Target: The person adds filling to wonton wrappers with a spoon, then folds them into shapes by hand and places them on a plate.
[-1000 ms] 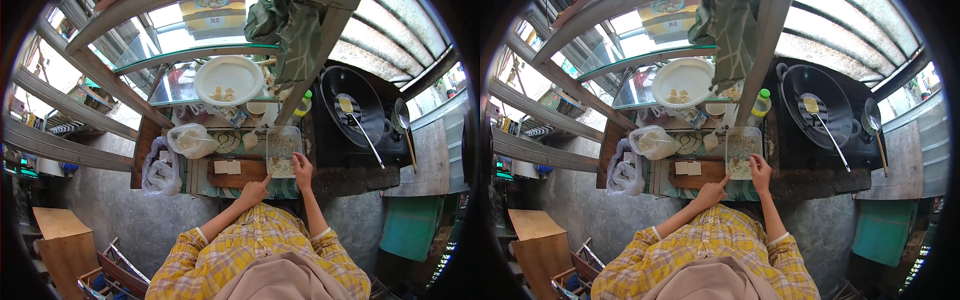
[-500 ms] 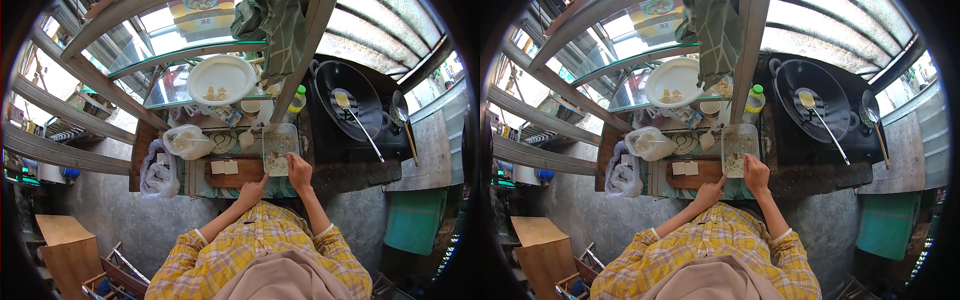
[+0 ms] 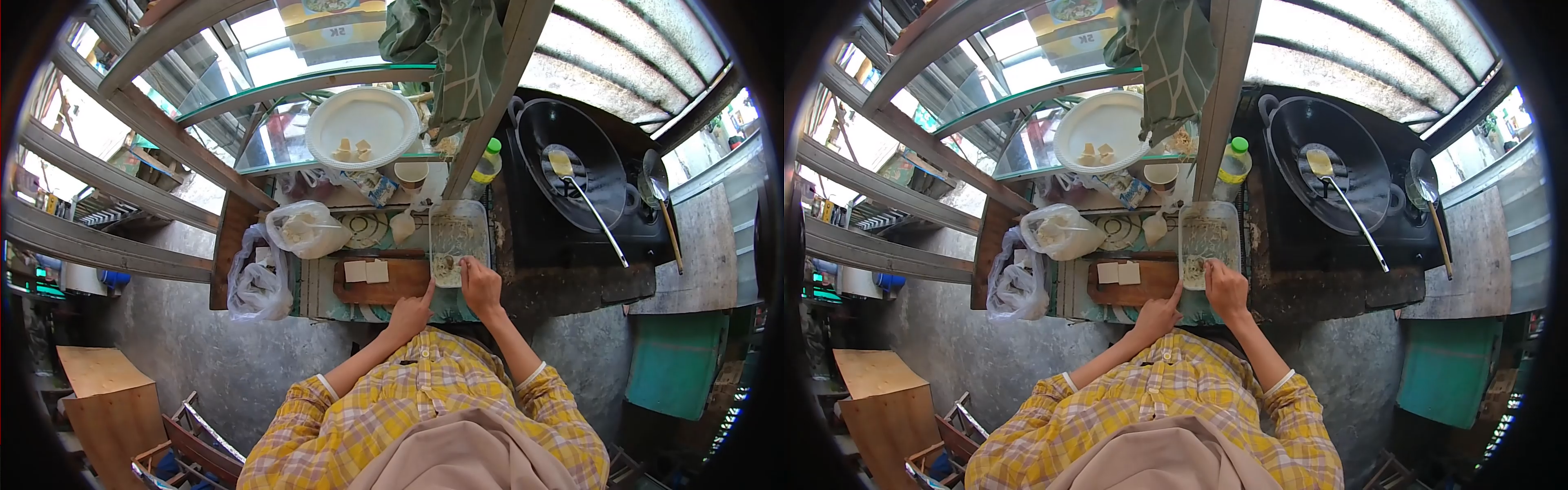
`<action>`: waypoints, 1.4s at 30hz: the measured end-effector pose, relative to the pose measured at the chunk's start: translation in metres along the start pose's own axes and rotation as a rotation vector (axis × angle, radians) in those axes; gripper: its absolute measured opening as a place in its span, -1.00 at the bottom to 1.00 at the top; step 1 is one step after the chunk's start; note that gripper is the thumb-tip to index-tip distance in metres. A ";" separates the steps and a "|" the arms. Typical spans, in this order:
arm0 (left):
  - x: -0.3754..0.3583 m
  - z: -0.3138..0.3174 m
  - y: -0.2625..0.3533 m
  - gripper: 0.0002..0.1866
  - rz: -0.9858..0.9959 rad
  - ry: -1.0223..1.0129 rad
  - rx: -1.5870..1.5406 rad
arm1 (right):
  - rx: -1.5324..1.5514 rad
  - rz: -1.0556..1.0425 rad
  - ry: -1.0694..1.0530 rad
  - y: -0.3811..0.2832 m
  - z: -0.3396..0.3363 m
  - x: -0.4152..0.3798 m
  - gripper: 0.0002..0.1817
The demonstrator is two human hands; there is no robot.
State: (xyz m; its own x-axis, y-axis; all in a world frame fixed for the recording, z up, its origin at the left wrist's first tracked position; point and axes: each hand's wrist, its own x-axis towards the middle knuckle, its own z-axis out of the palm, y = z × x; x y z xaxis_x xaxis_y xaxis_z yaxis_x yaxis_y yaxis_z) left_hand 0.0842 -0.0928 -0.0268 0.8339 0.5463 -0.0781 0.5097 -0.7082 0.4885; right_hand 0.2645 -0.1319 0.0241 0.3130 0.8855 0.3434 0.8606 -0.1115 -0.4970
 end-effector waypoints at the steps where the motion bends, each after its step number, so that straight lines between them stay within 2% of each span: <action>1: 0.000 0.002 0.000 -0.09 0.006 0.004 -0.003 | 0.013 0.010 0.002 0.000 0.000 0.000 -0.82; 4: 0.000 0.003 -0.003 -0.09 0.014 0.015 0.000 | 0.078 0.089 -0.046 0.004 0.000 -0.001 -0.81; 7: -0.001 0.003 -0.001 -0.08 0.008 0.005 -0.003 | 0.119 0.122 0.022 0.010 -0.001 0.003 -0.79; 10: -0.002 0.002 -0.002 -0.08 0.009 0.013 -0.020 | 0.118 0.110 0.028 0.014 0.000 0.010 -0.80; 13: -0.002 0.001 -0.003 -0.08 0.034 0.055 -0.038 | 0.123 -0.052 -0.113 0.008 -0.003 0.013 -0.84; 16: -0.002 0.000 -0.003 -0.08 0.036 0.047 -0.024 | 0.065 -0.094 -0.228 0.001 -0.006 0.011 -0.85; 19: -0.002 0.002 -0.005 -0.07 0.045 0.060 -0.024 | 0.136 -0.013 -0.141 0.001 -0.002 0.004 -0.82; 25: 0.000 0.004 -0.006 -0.07 0.046 0.027 -0.002 | 0.229 0.165 -0.156 0.006 0.007 -0.011 -0.73; 31: 0.001 0.002 -0.003 -0.07 0.023 -0.006 0.006 | 0.882 0.773 0.043 0.040 0.018 -0.027 -0.72; 34: 0.000 0.001 -0.004 -0.06 0.031 0.016 -0.031 | 1.013 0.947 0.082 0.054 0.012 -0.032 -0.73; 38: -0.001 0.002 -0.005 -0.06 0.022 0.020 -0.046 | 1.023 0.908 0.184 0.054 0.007 -0.031 -0.74; 41: -0.002 0.002 -0.004 -0.06 0.016 0.030 -0.050 | 0.849 0.703 0.130 0.037 -0.003 -0.019 -0.74; 42: -0.002 0.002 -0.004 -0.06 0.017 0.034 -0.052 | 0.746 0.595 0.054 0.034 -0.005 -0.016 -0.75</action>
State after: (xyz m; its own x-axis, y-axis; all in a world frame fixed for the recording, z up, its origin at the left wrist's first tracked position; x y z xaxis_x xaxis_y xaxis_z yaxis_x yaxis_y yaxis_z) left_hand 0.0813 -0.0921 -0.0300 0.8342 0.5500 -0.0400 0.4829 -0.6936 0.5345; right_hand 0.2910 -0.1524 0.0051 0.6512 0.7520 -0.1023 0.0825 -0.2041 -0.9755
